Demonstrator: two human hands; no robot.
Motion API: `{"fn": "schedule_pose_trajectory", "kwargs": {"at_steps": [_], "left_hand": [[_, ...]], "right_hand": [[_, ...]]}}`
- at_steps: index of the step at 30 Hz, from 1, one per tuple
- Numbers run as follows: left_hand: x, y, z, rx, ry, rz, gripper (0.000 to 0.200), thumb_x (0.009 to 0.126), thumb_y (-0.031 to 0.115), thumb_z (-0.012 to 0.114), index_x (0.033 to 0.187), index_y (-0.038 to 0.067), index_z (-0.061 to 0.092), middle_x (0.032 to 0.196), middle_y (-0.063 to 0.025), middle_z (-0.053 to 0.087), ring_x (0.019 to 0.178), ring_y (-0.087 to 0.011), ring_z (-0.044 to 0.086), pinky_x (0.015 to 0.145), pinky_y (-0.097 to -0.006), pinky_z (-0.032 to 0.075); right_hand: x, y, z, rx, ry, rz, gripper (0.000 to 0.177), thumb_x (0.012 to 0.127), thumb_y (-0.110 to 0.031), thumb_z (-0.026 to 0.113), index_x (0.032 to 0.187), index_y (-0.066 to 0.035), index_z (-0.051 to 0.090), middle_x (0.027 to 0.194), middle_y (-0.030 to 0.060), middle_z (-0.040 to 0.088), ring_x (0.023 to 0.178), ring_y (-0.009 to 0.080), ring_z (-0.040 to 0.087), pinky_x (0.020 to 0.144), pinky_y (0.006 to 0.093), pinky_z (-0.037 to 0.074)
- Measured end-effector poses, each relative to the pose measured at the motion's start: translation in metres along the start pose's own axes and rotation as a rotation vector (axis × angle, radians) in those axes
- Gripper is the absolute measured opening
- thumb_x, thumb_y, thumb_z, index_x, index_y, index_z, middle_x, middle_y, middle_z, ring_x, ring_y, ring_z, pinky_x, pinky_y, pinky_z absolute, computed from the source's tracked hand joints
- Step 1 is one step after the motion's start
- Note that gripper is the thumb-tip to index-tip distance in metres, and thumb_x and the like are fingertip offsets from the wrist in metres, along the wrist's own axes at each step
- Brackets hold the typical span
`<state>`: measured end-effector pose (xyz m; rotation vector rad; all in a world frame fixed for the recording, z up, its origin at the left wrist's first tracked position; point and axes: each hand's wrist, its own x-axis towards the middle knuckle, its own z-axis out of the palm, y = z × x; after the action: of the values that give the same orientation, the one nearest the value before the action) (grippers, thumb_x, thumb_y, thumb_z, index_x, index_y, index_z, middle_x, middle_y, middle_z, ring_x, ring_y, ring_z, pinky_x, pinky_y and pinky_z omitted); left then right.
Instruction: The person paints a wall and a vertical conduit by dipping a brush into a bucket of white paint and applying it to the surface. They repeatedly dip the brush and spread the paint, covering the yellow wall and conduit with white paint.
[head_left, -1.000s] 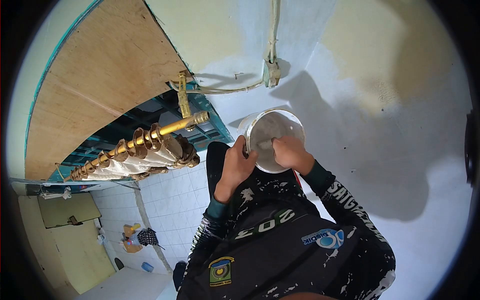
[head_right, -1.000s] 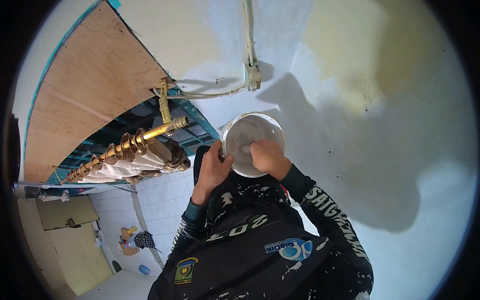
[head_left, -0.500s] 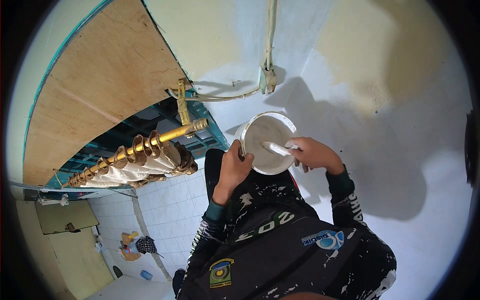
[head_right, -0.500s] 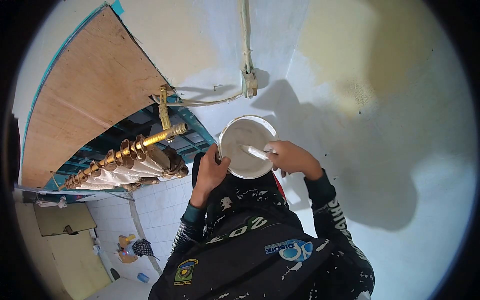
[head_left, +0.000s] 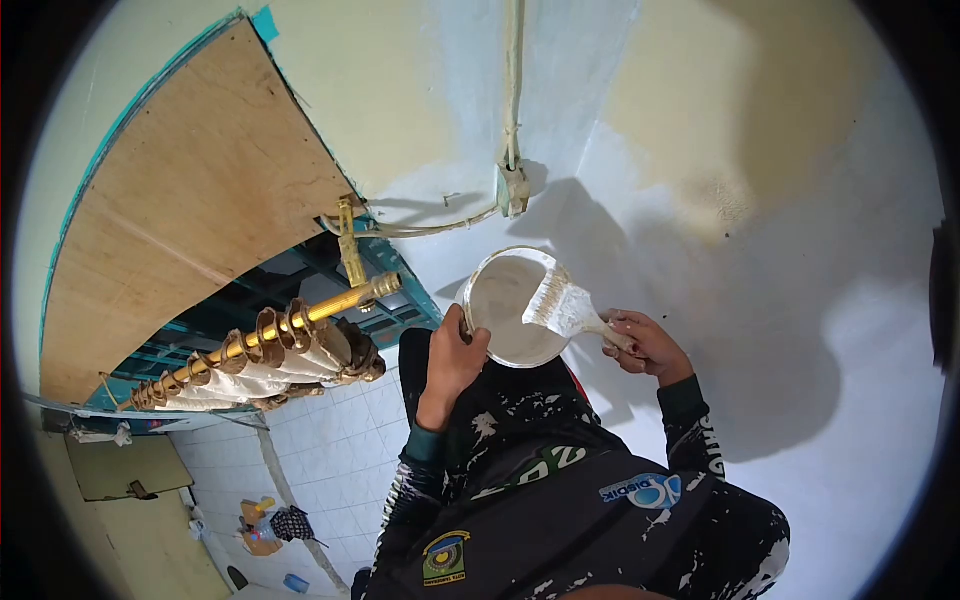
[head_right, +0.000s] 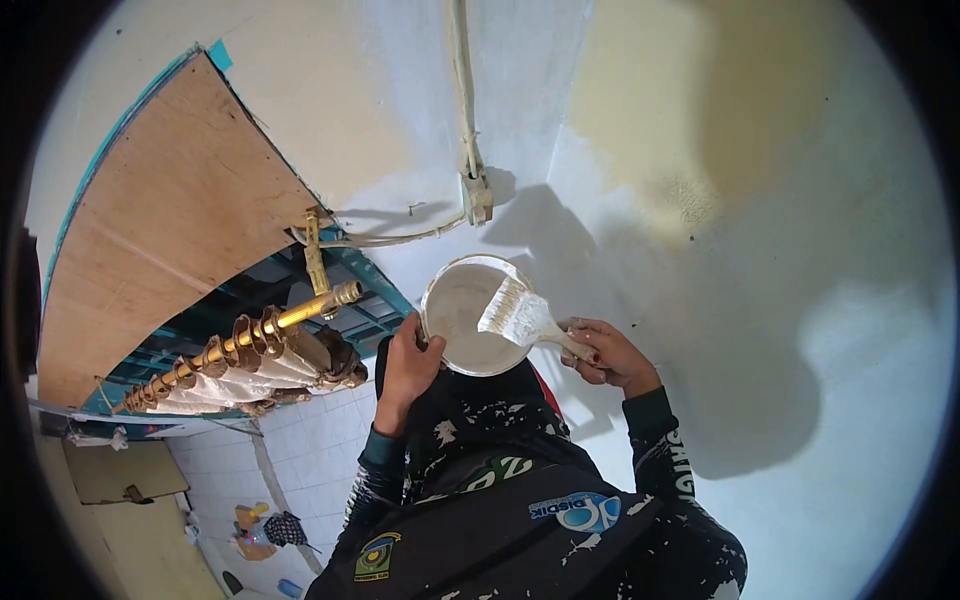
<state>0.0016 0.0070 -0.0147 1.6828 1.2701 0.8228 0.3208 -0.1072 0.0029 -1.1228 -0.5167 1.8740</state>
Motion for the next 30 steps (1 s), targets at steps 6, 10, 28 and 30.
{"fn": "schedule_pose_trajectory", "kwargs": {"at_steps": [6,10,28,30], "left_hand": [[-0.002,0.004,-0.001,0.026,-0.003,0.015,0.025,0.084,0.015,0.065,0.085,-0.005,0.049,0.064,-0.0172,0.051,0.054,-0.0228,0.050,0.054,-0.0396,0.044],[-0.002,-0.003,0.001,0.038,0.019,0.036,0.025,0.083,0.014,0.066,0.085,-0.005,0.049,0.064,-0.0174,0.052,0.053,-0.0222,0.049,0.054,-0.0388,0.044],[0.002,-0.005,0.002,-0.046,-0.027,-0.064,0.023,0.083,0.012,0.067,0.084,-0.004,0.051,0.062,-0.0159,0.054,0.053,-0.0206,0.052,0.052,-0.0378,0.043],[0.001,0.003,0.000,0.004,-0.027,-0.025,0.022,0.083,0.012,0.066,0.083,-0.004,0.050,0.062,-0.0154,0.055,0.053,-0.0199,0.053,0.051,-0.0375,0.043]], "right_hand": [[0.018,0.029,-0.011,0.217,-0.141,-0.005,0.042,0.104,-0.019,0.047,0.141,0.001,0.045,0.081,0.0099,0.056,0.035,0.0053,0.034,0.031,0.0205,0.027],[0.029,0.041,-0.015,0.393,-0.280,-0.005,0.042,0.105,-0.020,0.046,0.142,0.000,0.043,0.080,0.0089,0.055,0.035,0.0041,0.034,0.031,0.0190,0.027],[0.024,0.045,-0.014,0.291,-0.197,-0.013,0.031,0.106,-0.022,0.046,0.128,-0.001,0.047,0.079,0.0063,0.053,0.037,0.0021,0.034,0.031,0.0179,0.024],[0.027,0.043,-0.014,0.239,-0.178,0.001,0.031,0.105,-0.022,0.046,0.127,0.000,0.047,0.079,0.0061,0.053,0.037,0.0022,0.034,0.031,0.0182,0.024]]}}
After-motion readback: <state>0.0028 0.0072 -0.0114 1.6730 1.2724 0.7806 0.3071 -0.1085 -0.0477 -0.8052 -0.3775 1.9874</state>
